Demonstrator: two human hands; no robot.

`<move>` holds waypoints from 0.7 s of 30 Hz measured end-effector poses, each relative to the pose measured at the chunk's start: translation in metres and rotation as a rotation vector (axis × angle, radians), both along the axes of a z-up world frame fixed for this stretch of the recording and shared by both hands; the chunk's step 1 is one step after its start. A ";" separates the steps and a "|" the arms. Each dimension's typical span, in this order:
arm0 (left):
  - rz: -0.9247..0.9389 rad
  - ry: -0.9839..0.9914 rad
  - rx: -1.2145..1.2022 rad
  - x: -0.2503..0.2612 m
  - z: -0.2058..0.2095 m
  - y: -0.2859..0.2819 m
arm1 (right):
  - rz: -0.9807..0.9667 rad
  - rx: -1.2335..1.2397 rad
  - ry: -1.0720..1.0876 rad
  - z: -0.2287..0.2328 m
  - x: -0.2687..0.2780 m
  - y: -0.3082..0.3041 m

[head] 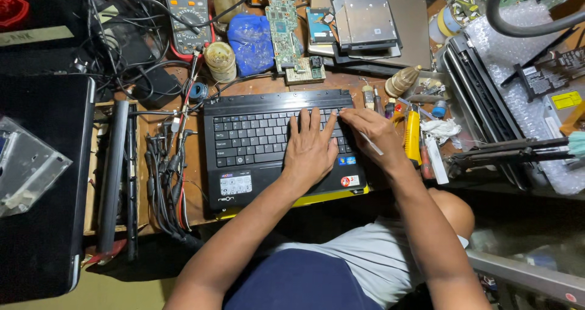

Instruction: The person works on a disassembled laptop, using a screwdriver to manipulate components on the motherboard and then removing the keyboard. They flip the laptop over and continue to use the screwdriver to pry and remove parts from the palm rest area.

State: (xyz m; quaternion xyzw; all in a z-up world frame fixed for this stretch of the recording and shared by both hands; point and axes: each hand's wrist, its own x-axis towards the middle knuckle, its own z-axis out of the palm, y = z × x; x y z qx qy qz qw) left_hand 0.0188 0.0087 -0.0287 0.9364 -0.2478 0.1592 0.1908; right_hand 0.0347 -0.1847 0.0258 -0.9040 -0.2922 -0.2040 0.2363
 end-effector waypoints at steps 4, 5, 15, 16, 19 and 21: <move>-0.007 0.063 -0.019 -0.002 0.005 0.002 | -0.006 0.065 -0.010 -0.010 -0.001 -0.003; -0.008 0.090 -0.040 -0.002 0.006 0.002 | 0.006 0.165 0.040 -0.013 0.001 -0.005; 0.034 0.014 -0.220 0.043 -0.004 -0.009 | -0.083 0.360 0.264 -0.002 0.010 -0.010; 0.034 0.009 -0.210 0.044 -0.004 -0.010 | -0.053 0.310 0.230 0.009 0.005 -0.004; 0.042 -0.008 -0.184 0.049 -0.007 -0.014 | -0.031 0.234 0.151 -0.001 0.004 -0.006; 0.050 -0.014 -0.169 0.049 -0.007 -0.016 | -0.040 0.206 0.112 -0.014 0.004 -0.011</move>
